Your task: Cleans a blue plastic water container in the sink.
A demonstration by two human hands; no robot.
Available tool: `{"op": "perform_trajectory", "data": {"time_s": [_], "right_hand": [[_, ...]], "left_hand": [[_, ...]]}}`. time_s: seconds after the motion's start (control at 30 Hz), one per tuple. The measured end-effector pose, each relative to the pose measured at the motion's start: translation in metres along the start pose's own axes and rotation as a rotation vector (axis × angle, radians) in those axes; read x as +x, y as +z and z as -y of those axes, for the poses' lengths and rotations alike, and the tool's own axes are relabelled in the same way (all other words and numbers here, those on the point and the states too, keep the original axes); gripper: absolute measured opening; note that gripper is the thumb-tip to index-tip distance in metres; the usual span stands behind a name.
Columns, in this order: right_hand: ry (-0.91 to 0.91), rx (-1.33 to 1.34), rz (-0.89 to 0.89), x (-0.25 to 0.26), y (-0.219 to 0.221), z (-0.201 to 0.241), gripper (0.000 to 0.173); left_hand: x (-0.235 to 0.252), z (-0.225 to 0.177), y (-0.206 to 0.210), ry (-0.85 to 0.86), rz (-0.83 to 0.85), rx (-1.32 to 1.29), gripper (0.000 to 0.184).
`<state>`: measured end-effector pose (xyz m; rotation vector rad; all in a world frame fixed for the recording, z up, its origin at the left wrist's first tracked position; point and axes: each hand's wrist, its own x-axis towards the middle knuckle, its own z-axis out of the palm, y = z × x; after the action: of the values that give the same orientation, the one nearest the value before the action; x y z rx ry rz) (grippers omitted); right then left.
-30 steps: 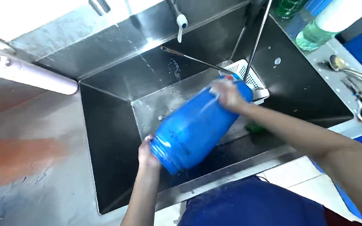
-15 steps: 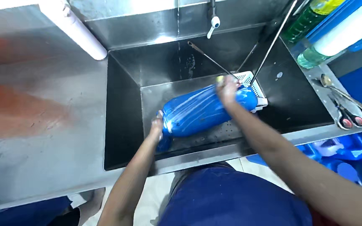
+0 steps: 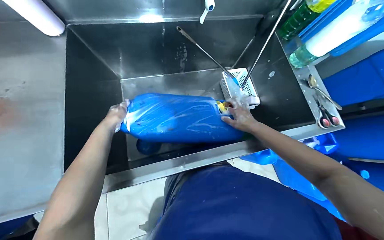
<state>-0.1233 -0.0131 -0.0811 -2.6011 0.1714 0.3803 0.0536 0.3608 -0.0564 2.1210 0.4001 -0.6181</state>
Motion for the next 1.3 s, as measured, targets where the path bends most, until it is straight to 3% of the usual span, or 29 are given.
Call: {"op": "perform_trajectory", "data": {"time_s": [0.17, 0.23, 0.33, 0.43, 0.5, 0.57, 0.63, 0.73, 0.77, 0.83, 0.87, 0.93, 0.97, 1.03, 1.1, 1.17, 1.2, 1.23, 1.3], "right_hand": [[0.066, 0.284, -0.024, -0.005, -0.015, -0.048, 0.025], [0.087, 0.101, 0.123, 0.018, -0.027, -0.077, 0.024], [0.166, -0.159, 0.137, 0.058, -0.053, -0.119, 0.023], [0.026, 0.062, -0.031, 0.066, -0.078, -0.056, 0.019], [-0.105, 0.064, 0.13, 0.051, -0.045, -0.013, 0.018], [-0.195, -0.009, 0.284, 0.036, -0.038, -0.01, 0.021], [-0.229, -0.017, 0.334, 0.026, -0.061, -0.038, 0.025], [-0.221, 0.086, 0.16, 0.048, -0.101, -0.07, 0.012], [-0.244, 0.143, 0.088, 0.062, -0.103, -0.057, 0.025], [-0.356, 0.218, 0.029, 0.079, -0.067, 0.016, 0.064], [-0.447, 0.249, -0.025, 0.083, -0.04, 0.068, 0.069], [-0.646, 0.31, -0.18, 0.091, -0.009, 0.154, 0.058], [-0.715, 0.309, -0.252, 0.096, -0.002, 0.167, 0.049], [-0.6, 0.254, -0.375, 0.113, -0.004, 0.118, 0.032], [-0.168, 0.137, -0.318, 0.146, -0.03, 0.015, 0.037], [0.199, 0.184, -0.362, 0.186, -0.052, -0.042, 0.045], [0.242, 0.184, -0.44, 0.198, -0.044, -0.039, 0.05], [0.147, 0.147, -0.521, 0.203, -0.027, -0.013, 0.053], [-0.226, 0.242, -0.557, 0.193, 0.021, 0.076, 0.064]], "left_hand": [[0.004, 0.0, 0.003, 0.02, -0.028, 0.024, 0.063], [0.005, -0.002, 0.005, 0.012, -0.028, 0.043, 0.063], [0.006, -0.001, 0.002, -0.005, -0.031, 0.047, 0.064], [0.004, 0.006, 0.004, -0.001, -0.006, -0.045, 0.054], [-0.003, 0.02, 0.001, 0.019, 0.018, -0.129, 0.048], [-0.015, 0.031, 0.001, 0.008, 0.03, -0.217, 0.045], [-0.036, 0.037, 0.01, -0.014, 0.043, -0.29, 0.042], [-0.056, 0.016, 0.031, -0.078, -0.012, -0.434, 0.037], [-0.059, -0.002, 0.038, -0.085, -0.016, -0.483, 0.034], [-0.06, -0.045, 0.048, -0.045, 0.077, -0.554, 0.03], [-0.057, -0.068, 0.052, -0.038, 0.128, -0.567, 0.03], [-0.049, -0.104, 0.055, -0.088, 0.148, -0.579, 0.033], [-0.042, -0.108, 0.052, -0.104, 0.151, -0.567, 0.033], [-0.02, -0.088, 0.039, -0.1, 0.065, -0.482, 0.026], [0.007, -0.062, 0.033, -0.125, -0.093, -0.479, 0.025], [0.024, -0.057, 0.034, -0.17, -0.164, -0.502, 0.028], [0.029, -0.063, 0.036, -0.191, -0.182, -0.516, 0.028], [0.034, -0.071, 0.038, -0.211, -0.2, -0.551, 0.028], [0.038, -0.088, 0.042, -0.197, -0.176, -0.585, 0.025]]}}
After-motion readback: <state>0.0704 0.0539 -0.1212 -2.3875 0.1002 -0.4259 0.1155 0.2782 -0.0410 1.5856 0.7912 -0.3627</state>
